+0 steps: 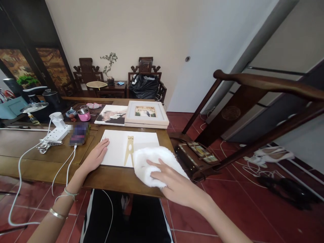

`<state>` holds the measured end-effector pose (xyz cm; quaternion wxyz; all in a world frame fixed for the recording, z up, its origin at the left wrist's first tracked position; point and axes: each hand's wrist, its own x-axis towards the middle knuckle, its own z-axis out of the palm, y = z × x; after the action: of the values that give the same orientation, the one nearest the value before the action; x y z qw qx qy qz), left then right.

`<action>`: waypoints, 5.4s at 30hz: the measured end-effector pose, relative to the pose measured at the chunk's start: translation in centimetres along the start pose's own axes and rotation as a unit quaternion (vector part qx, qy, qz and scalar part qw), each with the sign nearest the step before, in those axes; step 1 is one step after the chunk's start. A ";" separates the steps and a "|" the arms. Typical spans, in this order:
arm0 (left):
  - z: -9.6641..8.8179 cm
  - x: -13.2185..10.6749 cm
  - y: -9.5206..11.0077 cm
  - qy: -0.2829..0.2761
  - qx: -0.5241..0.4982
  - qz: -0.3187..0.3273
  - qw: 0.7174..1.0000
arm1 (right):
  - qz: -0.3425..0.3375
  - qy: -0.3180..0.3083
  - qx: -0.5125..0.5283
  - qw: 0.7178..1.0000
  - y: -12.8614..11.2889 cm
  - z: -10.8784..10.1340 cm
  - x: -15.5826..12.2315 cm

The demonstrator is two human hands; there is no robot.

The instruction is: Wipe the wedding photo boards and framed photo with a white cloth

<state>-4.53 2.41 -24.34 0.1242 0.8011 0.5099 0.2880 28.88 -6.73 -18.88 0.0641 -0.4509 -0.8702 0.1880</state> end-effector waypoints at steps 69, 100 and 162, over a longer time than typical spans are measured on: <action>0.0 0.1 0.1 -0.005 -0.009 -0.006 1.000 | -0.055 0.045 -0.137 0.988 -5.4 1.7 17.3; -1.1 0.1 1.4 0.095 -0.131 -0.033 0.986 | -0.244 0.001 -0.078 0.967 -8.8 2.6 12.3; -0.4 0.2 0.3 -0.005 -0.010 -0.006 1.000 | 0.054 0.124 0.008 0.991 8.2 -0.3 13.1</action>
<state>-4.43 2.43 -23.77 0.1366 0.7979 0.5115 0.2880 27.53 8.25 -22.50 0.1649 -0.5162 -0.8286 0.1405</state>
